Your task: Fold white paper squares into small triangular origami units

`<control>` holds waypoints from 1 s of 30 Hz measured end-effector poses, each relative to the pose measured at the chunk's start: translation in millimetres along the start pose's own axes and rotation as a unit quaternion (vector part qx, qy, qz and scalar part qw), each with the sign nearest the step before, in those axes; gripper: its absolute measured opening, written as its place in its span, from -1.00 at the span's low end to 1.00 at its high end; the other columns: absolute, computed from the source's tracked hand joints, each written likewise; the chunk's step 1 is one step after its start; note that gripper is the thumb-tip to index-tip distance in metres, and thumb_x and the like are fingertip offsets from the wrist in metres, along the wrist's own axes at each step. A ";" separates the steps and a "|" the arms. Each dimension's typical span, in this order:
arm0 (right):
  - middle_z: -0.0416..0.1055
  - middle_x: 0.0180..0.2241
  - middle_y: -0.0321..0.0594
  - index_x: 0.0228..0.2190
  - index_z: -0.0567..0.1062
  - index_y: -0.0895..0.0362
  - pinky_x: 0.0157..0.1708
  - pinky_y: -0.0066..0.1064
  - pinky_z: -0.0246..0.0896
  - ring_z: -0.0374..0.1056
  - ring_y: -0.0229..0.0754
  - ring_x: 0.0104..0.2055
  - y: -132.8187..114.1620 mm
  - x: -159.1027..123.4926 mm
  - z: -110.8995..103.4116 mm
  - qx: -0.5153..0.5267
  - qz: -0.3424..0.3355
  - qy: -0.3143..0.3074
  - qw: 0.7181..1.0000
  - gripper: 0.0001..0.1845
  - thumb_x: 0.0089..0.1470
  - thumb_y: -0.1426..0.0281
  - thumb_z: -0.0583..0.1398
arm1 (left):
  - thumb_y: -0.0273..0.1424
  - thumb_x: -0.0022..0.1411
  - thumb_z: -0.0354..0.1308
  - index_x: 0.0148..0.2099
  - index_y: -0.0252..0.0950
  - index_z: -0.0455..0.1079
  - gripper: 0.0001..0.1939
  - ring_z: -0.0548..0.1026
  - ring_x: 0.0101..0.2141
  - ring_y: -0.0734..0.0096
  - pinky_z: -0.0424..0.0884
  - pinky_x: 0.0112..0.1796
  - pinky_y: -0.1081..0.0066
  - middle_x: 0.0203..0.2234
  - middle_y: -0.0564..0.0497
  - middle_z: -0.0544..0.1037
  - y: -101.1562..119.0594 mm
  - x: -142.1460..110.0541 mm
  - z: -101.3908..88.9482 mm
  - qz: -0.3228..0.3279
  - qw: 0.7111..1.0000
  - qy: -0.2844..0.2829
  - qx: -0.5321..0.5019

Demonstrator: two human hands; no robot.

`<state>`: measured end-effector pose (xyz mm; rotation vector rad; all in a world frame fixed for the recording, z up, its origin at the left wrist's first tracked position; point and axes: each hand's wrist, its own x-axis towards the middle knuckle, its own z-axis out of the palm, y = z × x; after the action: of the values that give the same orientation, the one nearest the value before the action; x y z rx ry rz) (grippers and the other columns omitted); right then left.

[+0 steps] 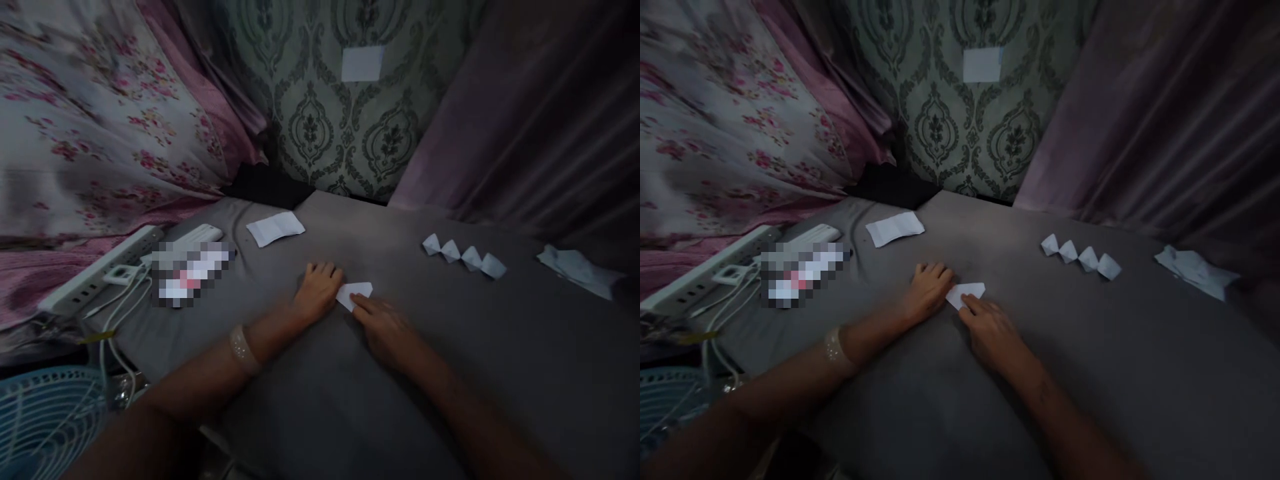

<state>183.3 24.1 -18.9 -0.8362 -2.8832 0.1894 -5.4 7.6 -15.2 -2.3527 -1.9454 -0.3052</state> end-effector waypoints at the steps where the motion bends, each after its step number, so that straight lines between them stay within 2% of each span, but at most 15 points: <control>1: 0.29 0.17 0.02 -0.08 0.46 0.18 0.10 -0.09 0.22 0.30 0.00 0.14 -0.5 0.1 -1.2 0.005 0.006 -0.003 1.000 -0.56 0.07 0.67 -0.01 | -0.39 0.40 -0.16 -0.03 -0.36 0.35 -0.71 0.42 -0.09 0.10 0.22 -0.10 0.11 -0.12 -0.19 0.51 4.4 -8.5 -2.7 0.023 1.000 0.006 0.002; 3: 0.29 0.17 0.03 0.01 0.41 0.18 0.11 -0.08 0.20 0.29 0.00 0.15 0.2 0.1 -1.3 0.020 0.006 -0.005 1.000 -0.53 0.10 0.64 -0.01 | -0.38 0.42 -0.20 0.10 -0.36 0.29 -0.65 0.42 -0.03 0.18 0.19 0.00 0.13 -0.01 -0.18 0.49 15.3 -29.4 -3.6 0.085 0.996 0.015 -0.013; 6: 0.30 0.16 0.05 0.06 0.38 0.23 0.12 -0.08 0.19 0.26 0.00 0.17 4.0 0.2 2.4 0.033 -0.009 0.002 0.999 -0.50 0.09 0.63 -0.01 | -0.11 0.40 -0.23 0.24 -0.52 0.14 -0.38 0.28 0.17 0.12 0.04 0.18 0.12 0.17 -0.30 0.33 28.9 -58.0 4.7 0.106 0.994 0.013 -0.027; 9: 0.31 0.15 0.05 0.01 0.43 0.24 0.14 -0.10 0.18 0.25 -0.01 0.18 7.3 0.3 6.3 0.040 -0.021 0.014 0.999 -0.49 0.05 0.66 -0.02 | -0.08 0.41 -0.31 0.28 -0.54 0.10 -0.33 0.17 0.25 0.15 -0.04 0.24 0.15 0.23 -0.29 0.23 32.3 -70.3 13.0 0.106 0.994 -0.008 -0.031; 14: 0.34 0.12 0.06 0.01 0.42 0.24 0.12 -0.11 0.20 0.27 -0.02 0.16 8.8 0.1 8.1 0.050 -0.033 0.033 0.998 -0.48 0.03 0.67 -0.02 | -0.07 0.40 -0.32 0.29 -0.54 0.10 -0.31 0.18 0.24 0.14 0.03 0.24 0.19 0.24 -0.27 0.21 29.7 -66.7 12.1 0.083 0.996 -0.017 -0.038; 20: 0.32 0.13 0.08 -0.03 0.43 0.21 0.12 -0.07 0.19 0.25 -0.01 0.18 5.8 -0.4 5.3 0.058 -0.027 0.029 0.998 -0.57 0.09 0.62 0.00 | -0.11 0.41 -0.29 0.24 -0.55 0.20 -0.34 0.27 0.19 0.08 0.16 0.19 0.17 0.18 -0.29 0.32 32.3 -62.4 8.8 0.033 0.999 -0.010 -0.025; 23: 0.32 0.13 0.07 -0.08 0.45 0.21 0.10 -0.09 0.20 0.28 -0.02 0.16 2.2 0.0 2.0 0.052 -0.012 0.022 0.998 -0.61 0.11 0.63 -0.01 | -0.12 0.40 -0.24 0.19 -0.58 0.25 -0.36 0.32 0.15 0.02 0.23 0.14 0.13 0.14 -0.35 0.36 27.9 -59.1 6.8 -0.014 1.000 -0.001 -0.014; 26: 0.30 0.15 0.08 -0.11 0.46 0.23 0.11 -0.13 0.19 0.27 -0.02 0.16 -1.1 0.6 -0.7 0.044 -0.005 0.009 0.999 -0.61 0.09 0.66 -0.02 | -0.16 0.40 -0.20 0.11 -0.55 0.33 -0.43 0.38 0.08 0.00 0.31 0.05 0.13 0.04 -0.37 0.44 17.8 -52.2 2.2 -0.033 0.999 0.008 -0.022; 30: 0.28 0.17 0.04 -0.12 0.45 0.20 0.12 -0.15 0.16 0.24 -0.03 0.18 -4.9 0.2 -2.2 0.039 0.003 0.001 0.999 -0.59 0.07 0.67 -0.02 | -0.24 0.39 -0.17 -0.15 -0.39 0.46 -0.57 0.51 -0.17 0.16 0.39 -0.16 0.26 -0.22 -0.21 0.56 0.7 -35.9 -1.3 -0.073 0.991 0.010 -0.108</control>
<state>180.9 20.3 -16.0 -0.8304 -2.8513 0.2997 -11.2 -27.4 -21.0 -2.3211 -2.1814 -0.5752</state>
